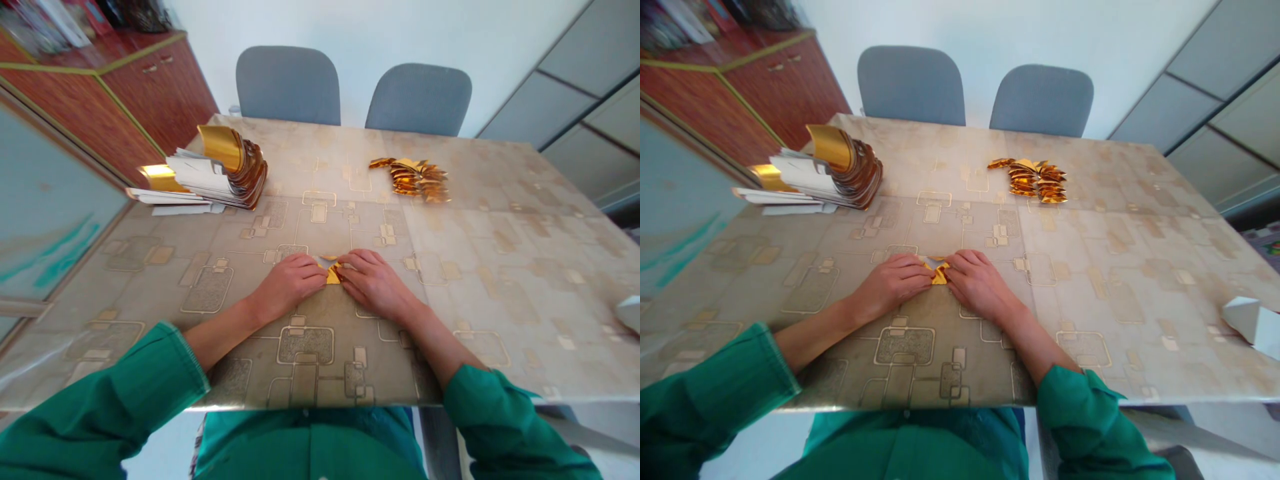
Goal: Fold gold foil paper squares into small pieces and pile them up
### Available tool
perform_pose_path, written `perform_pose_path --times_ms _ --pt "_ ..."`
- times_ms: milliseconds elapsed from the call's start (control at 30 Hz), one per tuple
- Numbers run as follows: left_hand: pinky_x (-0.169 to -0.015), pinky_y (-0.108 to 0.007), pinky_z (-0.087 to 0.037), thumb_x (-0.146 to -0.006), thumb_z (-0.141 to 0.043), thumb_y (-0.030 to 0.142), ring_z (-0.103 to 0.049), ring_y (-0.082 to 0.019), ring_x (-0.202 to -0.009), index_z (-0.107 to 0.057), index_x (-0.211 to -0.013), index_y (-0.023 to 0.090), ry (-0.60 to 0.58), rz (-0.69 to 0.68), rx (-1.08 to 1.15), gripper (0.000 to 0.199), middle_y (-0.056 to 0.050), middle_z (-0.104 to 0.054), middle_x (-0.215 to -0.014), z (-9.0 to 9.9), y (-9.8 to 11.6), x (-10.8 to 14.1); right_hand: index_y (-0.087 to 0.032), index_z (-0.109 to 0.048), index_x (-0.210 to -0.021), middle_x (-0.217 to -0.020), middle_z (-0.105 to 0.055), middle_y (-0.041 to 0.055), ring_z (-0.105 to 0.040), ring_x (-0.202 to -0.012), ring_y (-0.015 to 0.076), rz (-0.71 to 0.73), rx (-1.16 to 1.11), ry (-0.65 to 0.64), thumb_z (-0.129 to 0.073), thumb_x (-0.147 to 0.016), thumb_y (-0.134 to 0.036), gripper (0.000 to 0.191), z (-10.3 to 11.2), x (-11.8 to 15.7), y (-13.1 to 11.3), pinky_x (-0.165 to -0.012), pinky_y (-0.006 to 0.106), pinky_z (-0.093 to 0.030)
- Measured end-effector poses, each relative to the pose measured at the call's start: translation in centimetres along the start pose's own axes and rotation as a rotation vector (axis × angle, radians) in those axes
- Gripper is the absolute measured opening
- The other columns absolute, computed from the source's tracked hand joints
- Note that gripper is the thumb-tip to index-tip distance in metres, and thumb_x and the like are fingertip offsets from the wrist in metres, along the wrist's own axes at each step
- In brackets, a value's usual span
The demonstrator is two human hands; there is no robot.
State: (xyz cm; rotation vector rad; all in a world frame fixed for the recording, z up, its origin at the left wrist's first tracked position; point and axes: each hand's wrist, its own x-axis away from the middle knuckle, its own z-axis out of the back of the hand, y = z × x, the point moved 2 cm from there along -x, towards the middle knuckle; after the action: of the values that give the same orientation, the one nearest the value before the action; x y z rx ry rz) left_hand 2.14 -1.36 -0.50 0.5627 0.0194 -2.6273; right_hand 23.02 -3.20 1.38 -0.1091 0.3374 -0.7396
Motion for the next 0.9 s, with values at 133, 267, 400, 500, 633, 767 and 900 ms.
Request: perform_pose_path --times_ms 133,267,400,500,633,767,900 --pt "-0.089 -0.033 -0.05 -0.103 -0.043 0.016 -0.061 -0.018 -0.1 -0.067 -0.112 0.017 -0.025 -0.025 -0.038 0.026 -0.004 -0.071 -0.112 0.2 0.0 0.4 -0.019 -0.069 -0.102 -0.104 -0.068 0.0078 -0.056 -0.101 0.0208 -0.013 -0.062 0.023 -0.05 -0.1 -0.026 0.02 -0.5 0.1 0.4 -0.091 0.036 -0.046" --pt "-0.09 -0.035 -0.049 -0.102 -0.043 0.016 -0.06 -0.019 -0.101 -0.067 -0.11 0.017 -0.028 0.018 -0.074 0.025 -0.005 -0.069 -0.113 0.6 0.9 0.5 -0.019 -0.069 -0.092 -0.095 -0.068 0.0067 -0.056 -0.092 0.0201 -0.123 -0.084 0.074 -0.057 -0.097 -0.031 0.017 -1.2 -0.2 0.5 -0.085 0.035 -0.045" --pt "-0.084 -0.036 -0.049 -0.099 -0.052 0.018 -0.059 -0.022 -0.092 -0.068 -0.103 0.015 -0.078 0.1 -0.17 0.017 -0.006 -0.067 -0.096 1.1 2.2 0.4 -0.018 -0.066 -0.088 -0.094 -0.068 0.0061 -0.055 -0.091 0.0211 -0.175 -0.053 0.09 -0.063 -0.093 -0.033 0.016 -1.5 -0.4 0.3 -0.084 0.035 -0.043" --pt "-0.081 -0.036 -0.048 -0.096 -0.055 0.016 -0.057 -0.022 -0.086 -0.068 -0.103 0.014 -0.108 0.12 -0.21 0.015 -0.006 -0.063 -0.087 1.4 2.9 0.3 -0.019 -0.065 -0.088 -0.096 -0.068 0.0057 -0.055 -0.092 0.0218 -0.2 -0.036 0.091 -0.066 -0.091 -0.033 0.015 -1.6 -0.4 0.1 -0.084 0.035 -0.042" --pt "-0.08 -0.036 -0.048 -0.095 -0.054 0.014 -0.056 -0.022 -0.081 -0.067 -0.105 0.011 -0.109 0.12 -0.252 0.017 -0.006 -0.061 -0.083 1.4 3.4 0.4 -0.019 -0.065 -0.089 -0.097 -0.068 0.0062 -0.055 -0.094 0.0224 -0.223 -0.022 0.104 -0.067 -0.09 -0.037 0.018 -1.6 -0.4 -0.1 -0.086 0.035 -0.041" --pt "-0.089 -0.04 -0.047 -0.095 -0.054 0.015 -0.056 -0.023 -0.084 -0.068 -0.107 0.015 -0.091 0.146 -0.284 0.019 -0.006 -0.062 -0.085 1.4 3.7 0.6 -0.018 -0.065 -0.089 -0.098 -0.068 0.0073 -0.055 -0.094 0.023 -0.234 0.0 0.108 -0.067 -0.09 -0.04 0.022 -1.7 -0.3 -0.3 -0.086 0.036 -0.04" --pt "-0.096 -0.044 -0.043 -0.095 -0.053 0.015 -0.057 -0.023 -0.088 -0.069 -0.106 0.019 -0.053 0.2 -0.293 0.02 -0.005 -0.064 -0.087 1.6 3.8 0.9 -0.018 -0.065 -0.088 -0.097 -0.068 0.0075 -0.054 -0.094 0.0238 -0.226 0.056 0.114 -0.062 -0.092 -0.044 0.026 -1.7 -0.3 -0.5 -0.088 0.038 -0.039"
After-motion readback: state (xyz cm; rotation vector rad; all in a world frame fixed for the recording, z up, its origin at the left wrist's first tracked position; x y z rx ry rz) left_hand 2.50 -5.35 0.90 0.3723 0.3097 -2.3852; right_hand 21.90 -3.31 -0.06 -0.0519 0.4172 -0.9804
